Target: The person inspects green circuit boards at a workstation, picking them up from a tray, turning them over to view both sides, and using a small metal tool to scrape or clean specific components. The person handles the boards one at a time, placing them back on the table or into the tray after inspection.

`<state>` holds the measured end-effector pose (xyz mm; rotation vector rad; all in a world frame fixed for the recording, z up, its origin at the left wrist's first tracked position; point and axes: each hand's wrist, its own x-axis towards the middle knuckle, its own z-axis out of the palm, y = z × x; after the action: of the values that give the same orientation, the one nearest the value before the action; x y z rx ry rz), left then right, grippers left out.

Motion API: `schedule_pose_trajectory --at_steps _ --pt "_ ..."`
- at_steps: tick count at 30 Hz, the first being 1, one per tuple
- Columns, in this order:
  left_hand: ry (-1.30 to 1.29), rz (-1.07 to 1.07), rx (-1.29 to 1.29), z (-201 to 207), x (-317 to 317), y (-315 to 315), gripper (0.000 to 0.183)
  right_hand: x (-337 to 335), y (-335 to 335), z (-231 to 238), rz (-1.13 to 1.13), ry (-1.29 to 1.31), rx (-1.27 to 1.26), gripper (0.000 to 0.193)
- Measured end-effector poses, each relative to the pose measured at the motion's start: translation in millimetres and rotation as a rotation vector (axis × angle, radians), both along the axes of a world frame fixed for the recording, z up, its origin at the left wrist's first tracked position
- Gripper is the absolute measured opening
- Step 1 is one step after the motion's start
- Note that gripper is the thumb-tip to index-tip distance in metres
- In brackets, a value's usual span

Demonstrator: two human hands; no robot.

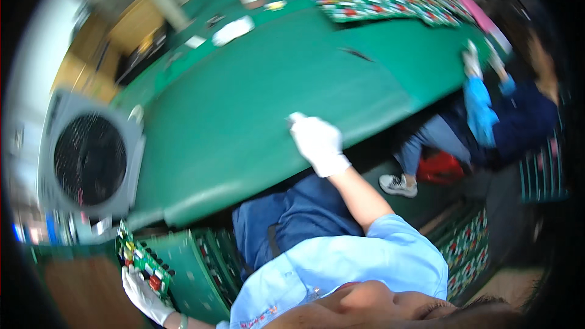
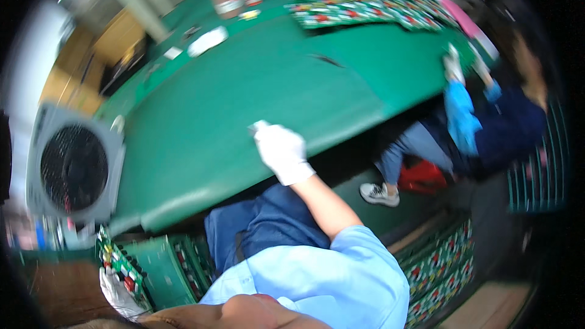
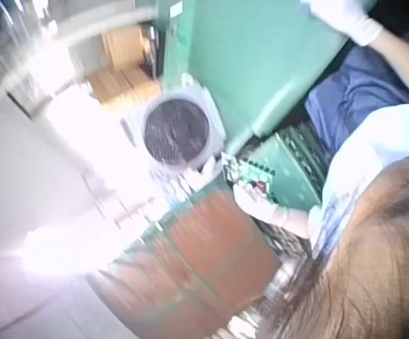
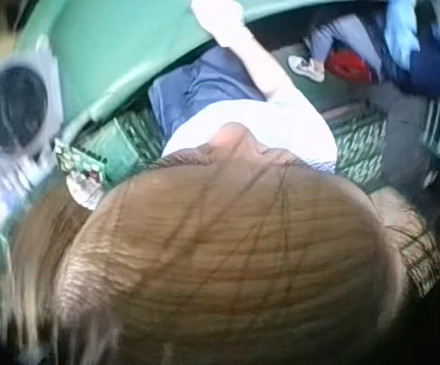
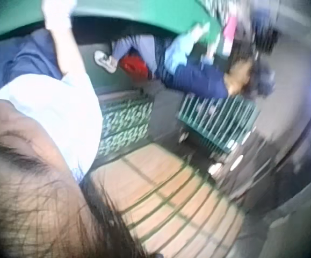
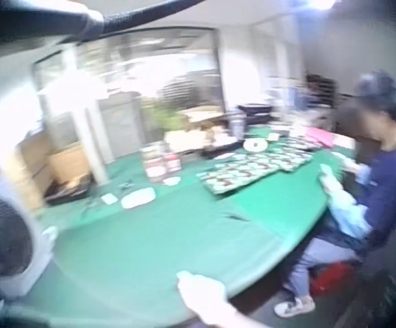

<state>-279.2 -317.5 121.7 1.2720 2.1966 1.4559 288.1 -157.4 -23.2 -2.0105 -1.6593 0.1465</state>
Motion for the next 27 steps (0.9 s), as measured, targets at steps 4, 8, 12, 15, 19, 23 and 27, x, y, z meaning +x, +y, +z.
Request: schedule_pose_trajectory --at_steps 4,8,12,15,19,23,27 --pt "-0.144 0.409 0.0 -13 9 -147 0.048 1 -1 -9 0.054 -0.081 0.382 0.027" --pt "-0.321 0.783 0.323 -60 2 -259 0.033 13 7 -29 0.107 0.292 0.18 0.029" --pt "-0.227 1.275 0.409 -118 -25 -376 0.029 38 34 -38 0.177 0.562 -0.047 0.037" --pt "-0.141 1.448 0.29 -184 -69 -435 0.034 44 59 -37 0.21 0.386 -0.081 0.037" --pt "0.014 1.484 0.297 -239 -106 -486 0.033 47 102 -16 0.248 0.124 -0.195 0.031" --pt "0.009 1.622 -0.08 -241 -124 -499 0.034 41 131 -10 0.283 0.179 -0.138 0.032" --pt "0.117 1.607 -0.483 -232 -105 -481 0.07 26 136 -22 0.329 0.249 -0.161 0.031"
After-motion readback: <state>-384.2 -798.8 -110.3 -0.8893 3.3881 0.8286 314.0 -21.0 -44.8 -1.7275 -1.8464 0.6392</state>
